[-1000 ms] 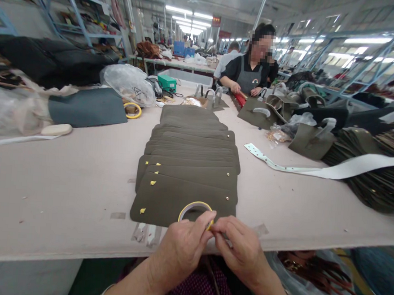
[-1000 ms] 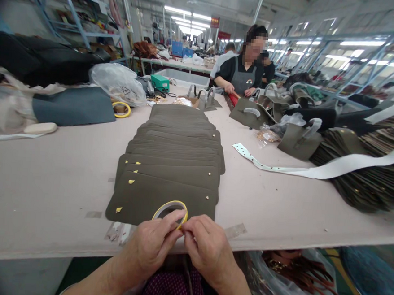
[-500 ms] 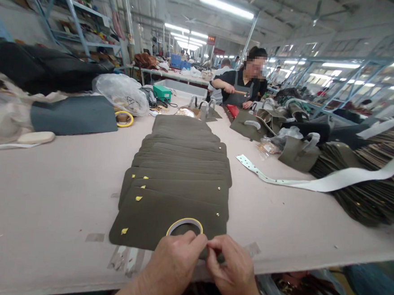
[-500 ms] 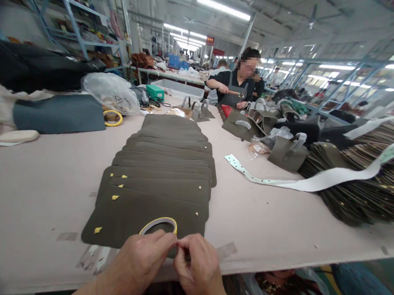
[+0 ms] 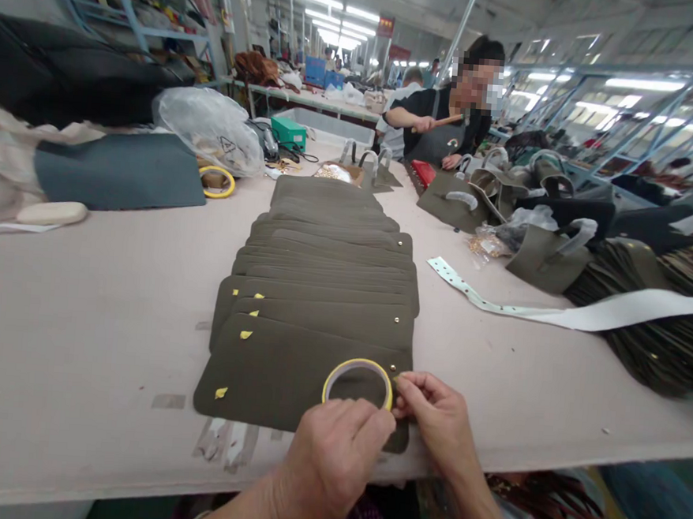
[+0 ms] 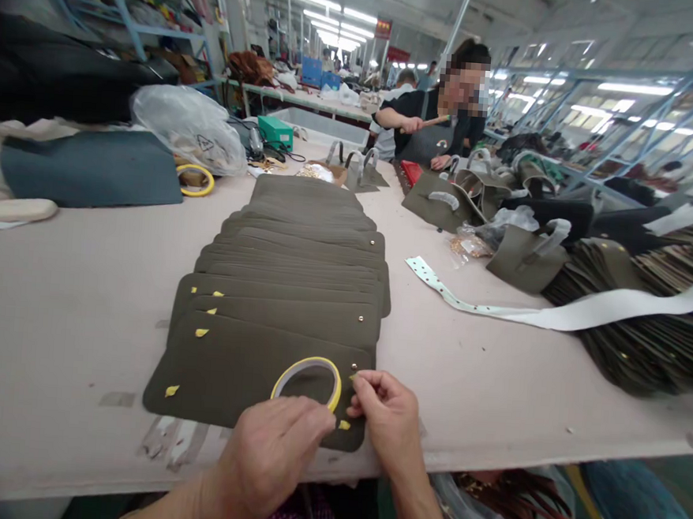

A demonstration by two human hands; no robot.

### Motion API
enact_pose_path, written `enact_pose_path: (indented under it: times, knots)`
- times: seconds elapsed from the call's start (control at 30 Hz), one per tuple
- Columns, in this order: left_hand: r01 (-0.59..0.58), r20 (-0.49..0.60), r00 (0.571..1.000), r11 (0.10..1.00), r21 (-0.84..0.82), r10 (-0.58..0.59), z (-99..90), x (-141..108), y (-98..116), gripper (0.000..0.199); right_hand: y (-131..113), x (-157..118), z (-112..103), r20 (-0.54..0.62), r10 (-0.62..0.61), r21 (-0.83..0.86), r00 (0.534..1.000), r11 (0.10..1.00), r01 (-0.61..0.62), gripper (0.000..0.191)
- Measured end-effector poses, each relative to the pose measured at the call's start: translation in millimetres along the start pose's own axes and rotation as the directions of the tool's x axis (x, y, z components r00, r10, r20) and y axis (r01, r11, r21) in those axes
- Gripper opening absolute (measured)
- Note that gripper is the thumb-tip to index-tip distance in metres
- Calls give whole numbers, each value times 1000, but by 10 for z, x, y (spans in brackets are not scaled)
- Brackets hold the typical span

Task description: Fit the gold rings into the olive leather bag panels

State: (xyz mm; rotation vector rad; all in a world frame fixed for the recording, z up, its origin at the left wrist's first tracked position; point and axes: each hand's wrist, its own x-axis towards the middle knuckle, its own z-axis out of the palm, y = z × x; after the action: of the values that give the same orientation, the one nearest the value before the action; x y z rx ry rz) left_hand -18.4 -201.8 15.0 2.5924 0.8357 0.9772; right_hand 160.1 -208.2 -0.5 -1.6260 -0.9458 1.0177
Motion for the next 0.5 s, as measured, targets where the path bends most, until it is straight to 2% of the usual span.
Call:
enact_pose_path:
  times: [0.17, 0.23, 0.33, 0.5]
  knots:
    - [33, 152, 985, 964, 262, -75, 154, -69, -188, 12, 4, 131, -125, 50, -62, -186, 997, 980, 70, 37]
    - [20, 196, 978, 960, 279, -77, 176, -79, -217, 9, -19, 152, -120, 65, -68, -268, 996, 960, 83, 33]
    - [12, 202, 977, 961, 277, -71, 167, -72, -216, 11, -67, 179, -86, 107, -125, -399, 986, 903, 158, 28]
    - [23, 208, 975, 966, 259, -79, 153, -52, -217, 12, -123, 228, -3, 194, -295, -593, 935, 725, 352, 20]
